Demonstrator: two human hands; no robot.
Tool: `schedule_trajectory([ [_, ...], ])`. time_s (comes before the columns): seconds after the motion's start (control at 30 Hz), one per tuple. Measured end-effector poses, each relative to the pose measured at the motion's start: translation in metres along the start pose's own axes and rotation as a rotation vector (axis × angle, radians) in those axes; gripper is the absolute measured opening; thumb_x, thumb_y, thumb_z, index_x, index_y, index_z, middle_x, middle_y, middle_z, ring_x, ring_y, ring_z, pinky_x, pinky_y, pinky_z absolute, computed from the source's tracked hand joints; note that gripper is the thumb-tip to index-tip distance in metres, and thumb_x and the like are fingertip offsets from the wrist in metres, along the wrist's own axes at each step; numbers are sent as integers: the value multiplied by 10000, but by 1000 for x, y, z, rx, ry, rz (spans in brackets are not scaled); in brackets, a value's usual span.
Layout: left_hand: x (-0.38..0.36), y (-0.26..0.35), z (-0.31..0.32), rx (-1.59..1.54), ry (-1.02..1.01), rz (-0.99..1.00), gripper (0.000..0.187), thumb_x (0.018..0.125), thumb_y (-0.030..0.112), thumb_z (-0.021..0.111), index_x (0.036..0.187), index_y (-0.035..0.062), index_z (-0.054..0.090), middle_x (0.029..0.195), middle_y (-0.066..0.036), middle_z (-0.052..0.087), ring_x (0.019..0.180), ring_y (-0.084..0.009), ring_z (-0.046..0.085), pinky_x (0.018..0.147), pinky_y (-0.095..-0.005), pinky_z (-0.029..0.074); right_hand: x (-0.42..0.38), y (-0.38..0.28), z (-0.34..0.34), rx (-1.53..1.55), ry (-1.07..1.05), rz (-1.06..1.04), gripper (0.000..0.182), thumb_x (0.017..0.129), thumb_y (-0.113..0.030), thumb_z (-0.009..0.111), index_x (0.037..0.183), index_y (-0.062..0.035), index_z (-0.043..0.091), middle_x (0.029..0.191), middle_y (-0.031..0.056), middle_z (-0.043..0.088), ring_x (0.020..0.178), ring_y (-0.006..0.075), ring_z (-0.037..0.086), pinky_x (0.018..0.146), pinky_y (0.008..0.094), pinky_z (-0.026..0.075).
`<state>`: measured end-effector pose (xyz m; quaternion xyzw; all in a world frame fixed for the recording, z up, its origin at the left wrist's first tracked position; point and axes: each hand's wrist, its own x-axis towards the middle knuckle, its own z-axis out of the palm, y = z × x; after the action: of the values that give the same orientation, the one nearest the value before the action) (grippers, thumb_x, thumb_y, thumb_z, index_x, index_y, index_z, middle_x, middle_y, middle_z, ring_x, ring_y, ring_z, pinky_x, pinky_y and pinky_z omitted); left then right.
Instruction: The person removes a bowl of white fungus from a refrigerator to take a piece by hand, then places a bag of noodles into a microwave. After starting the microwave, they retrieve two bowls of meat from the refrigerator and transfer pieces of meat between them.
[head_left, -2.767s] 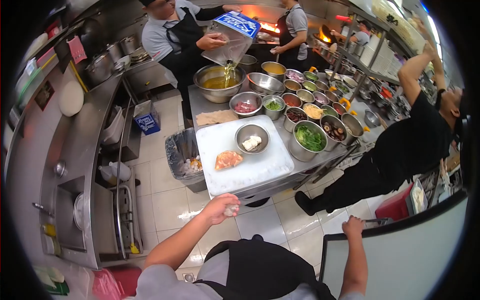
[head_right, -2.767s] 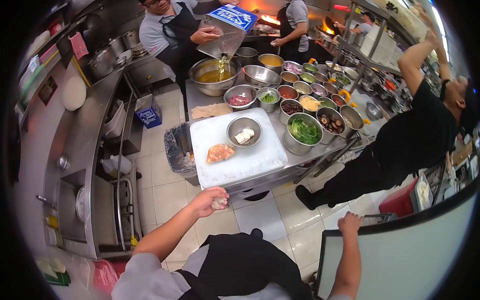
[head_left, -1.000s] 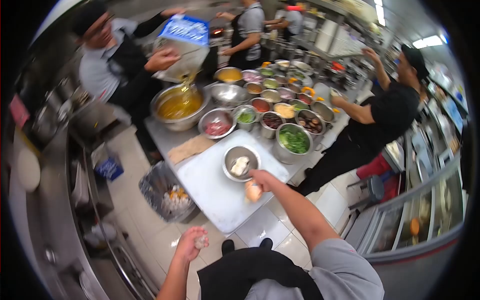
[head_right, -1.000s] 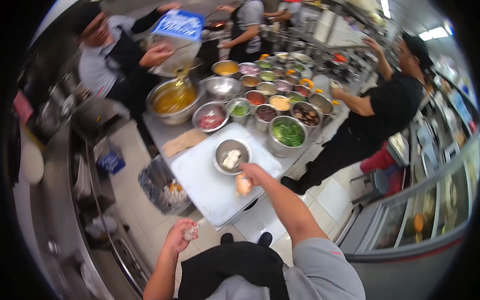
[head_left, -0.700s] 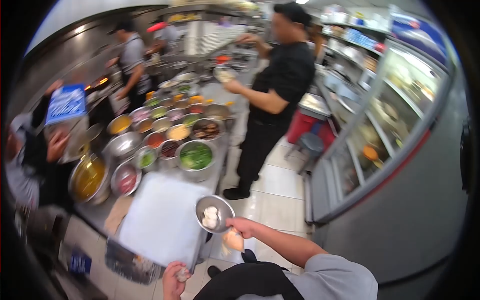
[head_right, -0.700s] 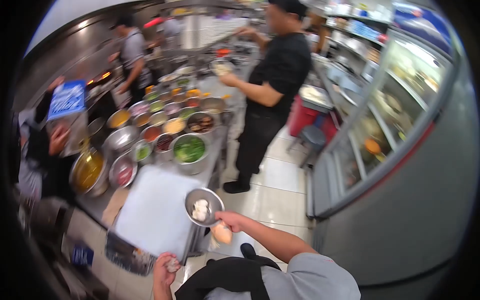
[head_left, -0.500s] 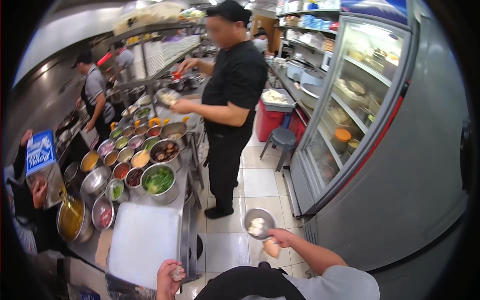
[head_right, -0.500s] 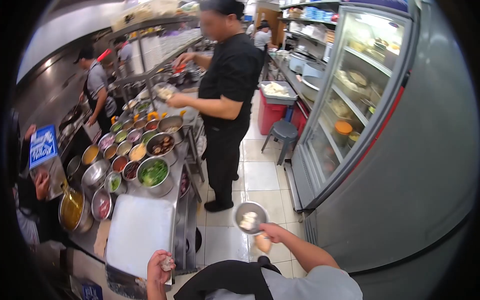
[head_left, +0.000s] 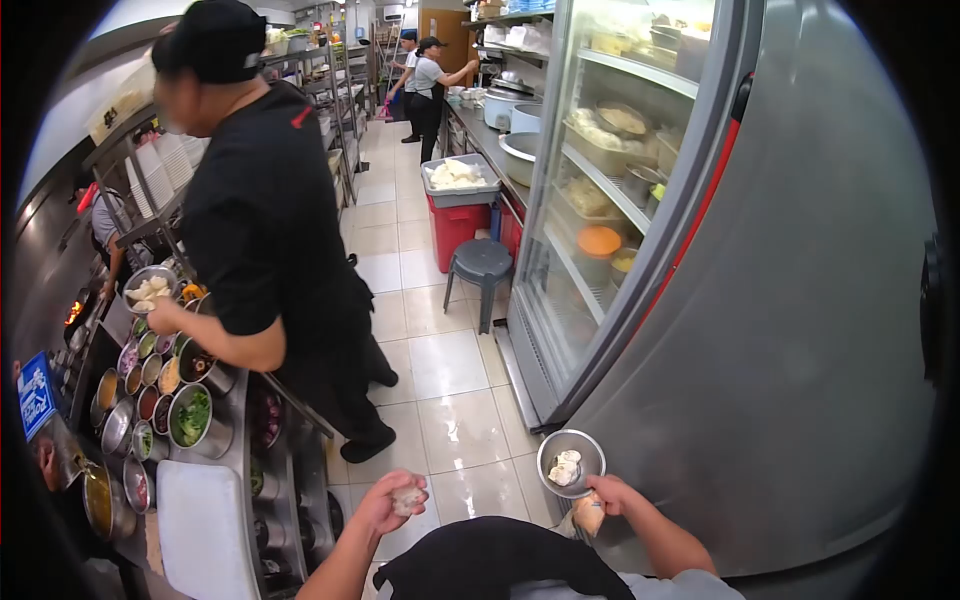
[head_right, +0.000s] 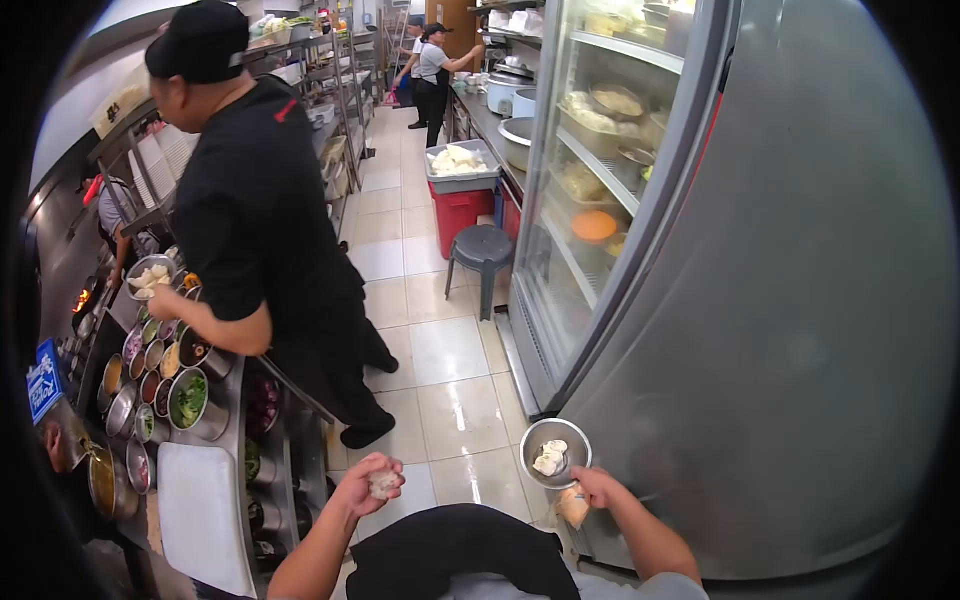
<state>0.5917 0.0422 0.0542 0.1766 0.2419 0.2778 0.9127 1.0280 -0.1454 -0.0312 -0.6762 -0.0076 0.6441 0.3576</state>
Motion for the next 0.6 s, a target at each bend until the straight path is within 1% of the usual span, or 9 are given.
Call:
schedule_trajectory([
  [0.1,47,-10,27,52,-68,-56,119,892,172,613,837,68,593,924,-139,595,775,-255,563,552,-322,464,-49,-23,12,10,134,-39,295,842,-120,528,1031,106,533,943,199,646,798,323,680,753,490,567],
  [0.17,73,-14,39,80,-106,-109,118,894,163,609,836,63,592,930,-142,593,778,-253,564,557,-325,464,15,10,-15,100,96,-116,297,825,-121,553,1015,107,559,891,190,643,754,319,681,708,460,576],
  [0.23,93,-12,47,52,-118,-152,108,895,153,608,846,58,595,935,-143,593,785,-254,567,563,-326,466,50,18,-31,-100,69,-48,301,818,-117,555,1010,115,565,866,179,647,743,298,683,695,428,578],
  [0.27,104,-9,51,68,-126,-182,106,895,150,609,847,56,598,939,-144,593,789,-257,569,566,-326,466,48,11,-24,-88,61,-45,301,818,-117,555,1010,115,565,866,179,647,743,298,683,695,428,578],
  [0.33,130,-3,48,114,-130,-229,109,902,162,611,900,54,599,940,-135,599,796,-254,588,567,-326,471,11,-27,13,168,3,-146,301,812,-110,548,1009,118,567,848,170,649,731,279,685,663,401,574],
  [0.43,175,11,53,268,-63,-275,154,916,192,609,984,56,585,928,-118,609,778,-236,603,566,-330,480,43,-67,33,207,27,-170,308,804,-92,544,1024,122,566,850,167,649,707,261,678,628,383,564],
  [0.47,193,17,53,312,-28,-319,197,941,226,600,1035,58,557,915,-81,602,745,-197,603,562,-317,502,46,-92,43,207,26,-177,308,804,-92,544,1024,122,566,850,167,649,707,261,678,628,383,564],
  [0.57,252,40,49,448,-20,-365,243,929,273,625,1036,64,559,895,-70,598,727,-184,604,539,-301,503,57,-166,80,-296,113,-233,303,793,-209,583,895,73,626,671,96,600,469,165,554,397,323,429],
  [0.6,273,50,46,501,-25,-374,315,911,330,648,1055,63,564,883,-64,595,700,-169,607,505,-277,495,71,-182,89,-351,107,-296,322,781,-274,596,834,42,636,596,61,559,412,140,492,349,309,356],
])
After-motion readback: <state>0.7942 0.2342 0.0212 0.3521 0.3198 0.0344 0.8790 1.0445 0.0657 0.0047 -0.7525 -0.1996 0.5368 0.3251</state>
